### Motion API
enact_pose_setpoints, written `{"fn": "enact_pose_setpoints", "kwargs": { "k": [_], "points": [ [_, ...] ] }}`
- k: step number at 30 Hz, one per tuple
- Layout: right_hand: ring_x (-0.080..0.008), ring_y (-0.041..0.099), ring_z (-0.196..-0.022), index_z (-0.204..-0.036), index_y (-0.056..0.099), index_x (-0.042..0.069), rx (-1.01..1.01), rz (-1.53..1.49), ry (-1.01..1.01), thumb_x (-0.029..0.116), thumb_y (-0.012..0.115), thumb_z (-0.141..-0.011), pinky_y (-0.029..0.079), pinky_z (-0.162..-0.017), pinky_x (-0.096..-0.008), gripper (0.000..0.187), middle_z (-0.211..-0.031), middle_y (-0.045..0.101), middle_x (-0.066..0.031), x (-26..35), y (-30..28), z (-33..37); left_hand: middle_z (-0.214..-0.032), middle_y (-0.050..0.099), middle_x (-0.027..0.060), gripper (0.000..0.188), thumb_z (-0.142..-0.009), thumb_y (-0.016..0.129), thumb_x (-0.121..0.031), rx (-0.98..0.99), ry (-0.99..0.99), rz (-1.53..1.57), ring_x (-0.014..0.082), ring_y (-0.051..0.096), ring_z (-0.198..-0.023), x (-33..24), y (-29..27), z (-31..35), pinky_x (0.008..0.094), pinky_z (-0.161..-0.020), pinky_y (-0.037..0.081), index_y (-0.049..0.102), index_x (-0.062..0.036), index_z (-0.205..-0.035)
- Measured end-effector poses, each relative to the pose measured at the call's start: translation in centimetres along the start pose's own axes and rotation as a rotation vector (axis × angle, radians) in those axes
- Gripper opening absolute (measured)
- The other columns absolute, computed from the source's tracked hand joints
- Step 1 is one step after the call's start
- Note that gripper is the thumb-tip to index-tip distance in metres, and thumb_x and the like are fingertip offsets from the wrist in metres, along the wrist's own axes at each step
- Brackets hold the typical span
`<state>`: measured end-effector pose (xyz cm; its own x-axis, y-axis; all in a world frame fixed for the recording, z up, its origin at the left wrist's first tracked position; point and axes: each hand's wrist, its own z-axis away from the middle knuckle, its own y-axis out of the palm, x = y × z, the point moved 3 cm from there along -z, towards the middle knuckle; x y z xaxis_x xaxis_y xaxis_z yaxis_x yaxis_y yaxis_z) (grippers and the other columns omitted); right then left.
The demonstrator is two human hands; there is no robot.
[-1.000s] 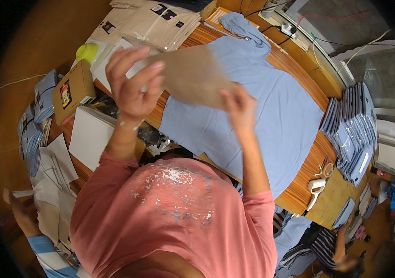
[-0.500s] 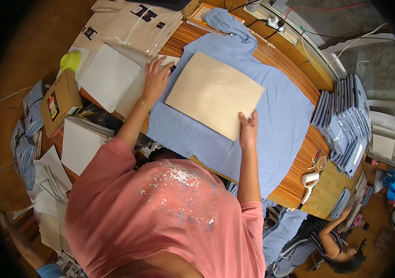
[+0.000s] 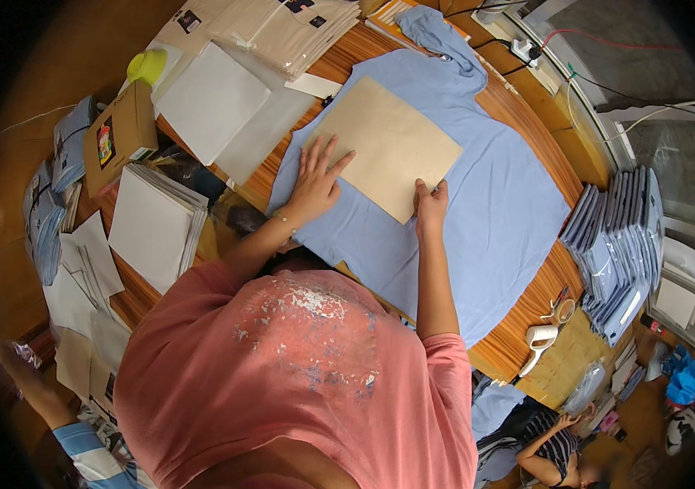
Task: The person folds a light-blue shirt around a cardboard insert, places it into a clear plastic bag, seals the bag with an adhesive strip, and stacks it with other packed shirts.
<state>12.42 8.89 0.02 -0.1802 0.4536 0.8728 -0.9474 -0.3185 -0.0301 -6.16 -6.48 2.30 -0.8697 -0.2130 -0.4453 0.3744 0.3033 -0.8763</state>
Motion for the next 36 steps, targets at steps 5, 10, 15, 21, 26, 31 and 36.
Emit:
{"fn": "enact_pose_setpoints", "kwargs": {
  "k": [5,10,15,21,26,31,36],
  "points": [
    [-0.0102,0.053,-0.059,-0.12,0.047,0.003,0.019,0.126,0.021,0.012,0.064,-0.084,0.044,-0.046,-0.0257,0.04,-0.075,0.057,-0.003,0.2,-0.7,0.1,-0.143,0.025,0.0191,0.059,-0.082,0.051,-0.009,-0.029,-0.028,0.011,0.039,0.021,-0.133,0.2,1.2,0.3,0.0567,-0.108,0.017,0.038,-0.0173,-0.138],
    [-0.0117,0.052,-0.053,-0.135,0.043,0.006,-0.101,0.384,-0.208,0.012,0.068,-0.08,0.044,-0.04,-0.0276,0.061,-0.071,0.053,-0.0035,2.4,0.0,1.4,-0.134,0.033,0.0208,0.054,-0.082,0.052,-0.01,-0.074,0.005,-0.027,0.0381,0.027,-0.128,0.1,0.9,0.3,0.0543,-0.106,0.022,0.042,-0.0126,-0.134],
    [-0.0121,0.05,-0.05,-0.134,0.045,0.005,-0.001,0.597,-0.223,0.014,0.068,-0.078,0.041,-0.044,-0.03,0.061,-0.062,0.054,-0.0058,2.8,-0.3,0.6,-0.135,0.033,0.0196,0.056,-0.082,0.052,-0.01,-0.071,0.031,-0.038,0.0375,0.028,-0.128,0.1,0.8,0.2,0.0534,-0.105,0.022,0.039,-0.0106,-0.136],
    [-0.0171,0.05,-0.048,-0.13,0.052,0.014,-0.107,0.952,-0.342,0.03,0.067,-0.081,0.042,-0.05,-0.0328,0.054,-0.055,0.052,-0.0055,5.0,-1.5,2.4,-0.13,0.04,0.0189,0.045,-0.082,0.056,-0.016,-0.131,-0.024,-0.088,0.0347,0.034,-0.125,-1.7,-1.6,0.6,0.0492,-0.103,0.029,0.049,-0.0082,-0.126],
    [-0.018,0.048,-0.047,-0.114,0.061,0.008,-0.297,1.07,-0.232,0.032,0.066,-0.081,0.04,-0.049,-0.0334,0.041,-0.053,0.052,-0.007,3.1,-14.8,9.2,-0.106,0.058,0.0152,0.028,-0.089,0.053,-0.024,0.946,-0.562,0.738,0.0252,0.06,-0.088,-0.4,-2.1,10.0,0.034,-0.075,0.049,0.055,-0.0018,-0.106],
    [-0.0307,0.059,-0.082,-0.114,0.05,-0.005,-0.554,1.424,-0.243,0.028,0.077,-0.071,0.047,-0.072,-0.0387,0.06,-0.093,0.059,-0.0176,-8.9,-30.4,20.9,-0.11,0.057,0.0141,0.039,-0.09,0.051,-0.031,0.404,-1.514,1.729,0.0233,0.059,-0.093,5.5,8.7,20.4,0.0378,-0.079,0.049,0.05,-0.0031,-0.117],
    [-0.0185,0.052,-0.064,-0.109,0.053,-0.002,-0.465,0.667,0.156,0.016,0.075,-0.072,0.044,-0.062,-0.0316,0.046,-0.075,0.057,-0.0039,-15.5,-31.4,23.2,-0.117,0.054,0.0103,0.045,-0.092,0.047,-0.039,0.184,-1.74,1.871,0.0244,0.052,-0.101,4.0,10.0,16.8,0.0415,-0.085,0.043,0.047,-0.0066,-0.124]
  ]
}}
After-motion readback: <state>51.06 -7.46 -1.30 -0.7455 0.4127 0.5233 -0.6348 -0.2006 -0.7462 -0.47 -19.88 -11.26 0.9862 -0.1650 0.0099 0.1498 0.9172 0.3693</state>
